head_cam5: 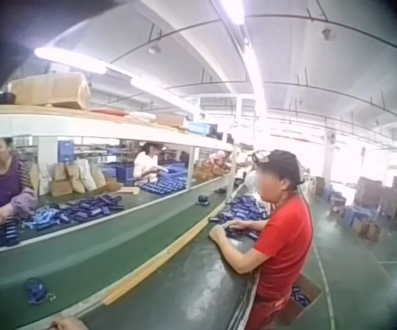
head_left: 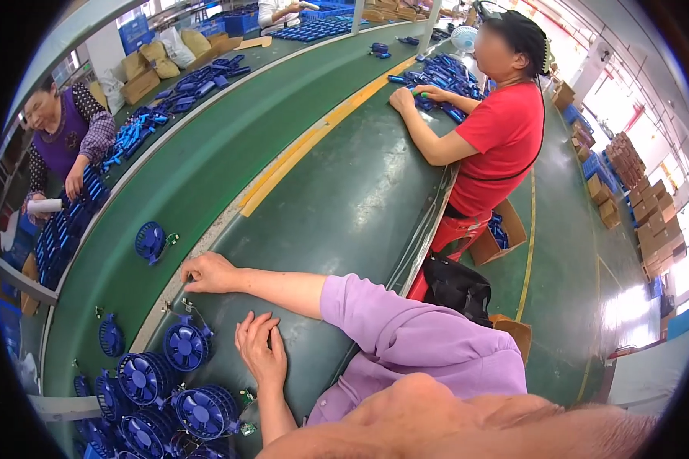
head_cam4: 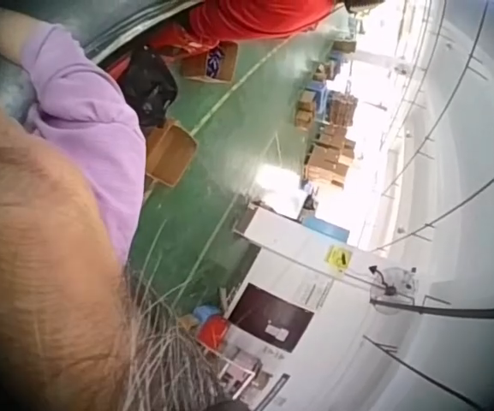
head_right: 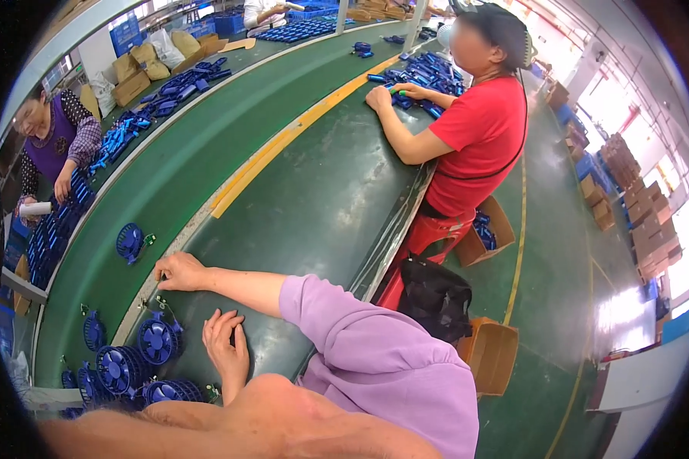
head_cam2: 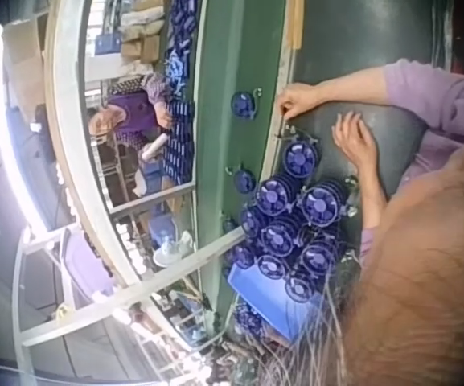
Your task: Assembling small blue fan components on a factory production line.
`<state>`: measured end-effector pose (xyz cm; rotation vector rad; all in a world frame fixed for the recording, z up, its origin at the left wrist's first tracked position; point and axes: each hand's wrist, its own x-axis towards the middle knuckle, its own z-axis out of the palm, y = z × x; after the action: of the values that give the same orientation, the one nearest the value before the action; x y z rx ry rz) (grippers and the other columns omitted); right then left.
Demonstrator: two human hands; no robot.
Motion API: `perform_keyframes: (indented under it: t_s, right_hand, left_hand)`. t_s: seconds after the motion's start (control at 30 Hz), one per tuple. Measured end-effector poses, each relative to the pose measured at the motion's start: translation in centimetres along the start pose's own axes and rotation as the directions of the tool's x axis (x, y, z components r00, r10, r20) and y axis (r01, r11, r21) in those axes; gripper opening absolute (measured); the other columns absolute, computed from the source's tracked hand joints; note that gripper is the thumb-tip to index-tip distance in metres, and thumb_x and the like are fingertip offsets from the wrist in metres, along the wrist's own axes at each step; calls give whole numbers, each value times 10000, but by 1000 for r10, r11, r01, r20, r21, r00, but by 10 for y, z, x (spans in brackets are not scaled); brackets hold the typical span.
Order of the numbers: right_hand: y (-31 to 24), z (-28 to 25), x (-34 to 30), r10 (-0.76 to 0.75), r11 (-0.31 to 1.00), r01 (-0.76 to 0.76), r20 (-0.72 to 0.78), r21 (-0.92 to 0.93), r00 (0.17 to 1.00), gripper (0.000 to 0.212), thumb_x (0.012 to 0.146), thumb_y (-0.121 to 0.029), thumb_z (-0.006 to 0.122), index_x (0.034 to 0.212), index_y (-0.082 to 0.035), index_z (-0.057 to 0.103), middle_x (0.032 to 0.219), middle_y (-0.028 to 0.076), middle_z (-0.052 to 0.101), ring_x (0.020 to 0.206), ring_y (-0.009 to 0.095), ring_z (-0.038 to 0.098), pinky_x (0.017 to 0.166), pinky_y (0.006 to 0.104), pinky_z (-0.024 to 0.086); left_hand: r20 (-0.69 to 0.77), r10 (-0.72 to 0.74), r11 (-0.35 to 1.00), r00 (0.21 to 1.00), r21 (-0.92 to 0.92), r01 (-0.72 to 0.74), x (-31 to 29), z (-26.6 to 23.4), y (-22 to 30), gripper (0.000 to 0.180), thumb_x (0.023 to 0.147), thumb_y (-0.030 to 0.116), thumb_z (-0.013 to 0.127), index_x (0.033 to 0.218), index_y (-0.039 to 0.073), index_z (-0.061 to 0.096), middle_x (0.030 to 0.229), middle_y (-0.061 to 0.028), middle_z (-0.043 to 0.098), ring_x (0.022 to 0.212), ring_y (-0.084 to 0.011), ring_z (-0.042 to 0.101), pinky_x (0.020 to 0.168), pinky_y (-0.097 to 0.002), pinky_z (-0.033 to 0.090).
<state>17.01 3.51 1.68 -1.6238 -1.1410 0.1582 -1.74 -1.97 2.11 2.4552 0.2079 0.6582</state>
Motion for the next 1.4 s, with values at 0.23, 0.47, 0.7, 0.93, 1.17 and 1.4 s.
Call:
perform_keyframes:
  t_s: [0.23, 0.47, 0.7, 0.93, 1.17, 1.4]
  right_hand:
    - [-1, -1, 1, 6, 1000, -6, 15, 3, 1000, 191, 671, -211, 751, 800, -90, 678, 594, 62, 601, 572, 229, 615, 537, 376, 465]
    - [3, 0, 1, -25, 1000, 25, 11, -16, 1000, 172, 683, -210, 741, 793, -94, 675, 596, 71, 602, 568, 241, 612, 534, 379, 466]
    - [3, 0, 0, -52, 997, 52, 13, -49, 999, 189, 724, -215, 741, 853, -94, 675, 560, 41, 545, 532, 214, 570, 513, 355, 432]
    - [1, 1, 0, -65, 997, 67, 25, -48, 998, 172, 738, -219, 736, 849, -104, 675, 558, 31, 545, 529, 216, 564, 511, 358, 428]
    - [13, 12, 0, -102, 994, 100, -38, -51, 994, 177, 738, -210, 771, 842, -105, 673, 604, 41, 591, 524, 135, 547, 501, 302, 438]
    - [10, 9, 0, -44, 997, 46, 29, -61, 999, 187, 748, -171, 754, 886, -68, 682, 546, 35, 511, 499, 135, 490, 507, 309, 408]
  left_hand:
    - [-6, -9, 1000, 1000, 3, 9, 1, 0, 1, 103, 825, 85, 622, 905, 95, 685, 1065, -32, 651, 1162, -303, 525, 1060, -502, 321]
    - [0, -32, 999, 999, -21, 32, 0, 1, -1, 106, 831, 60, 610, 905, 91, 679, 1087, -31, 654, 1193, -282, 506, 1082, -477, 307]
    - [-17, -7, 1000, 1000, -17, 7, -1, 2, -1, 116, 808, 66, 636, 901, 111, 689, 1058, -21, 660, 1154, -291, 535, 1059, -497, 329]
    - [-25, -14, 1000, 1000, -20, 13, -2, 2, -2, 129, 799, 62, 637, 903, 114, 695, 1060, -18, 662, 1150, -285, 539, 1063, -494, 326]
    - [-54, 1, 999, 999, -34, -3, -5, 6, -11, 114, 805, 94, 636, 897, 123, 697, 1061, -26, 661, 1168, -277, 537, 1058, -487, 327]
    - [-45, 3, 999, 999, -40, -5, -7, 3, -13, 111, 814, 105, 644, 913, 116, 692, 1082, -13, 651, 1171, -275, 528, 1050, -498, 339]
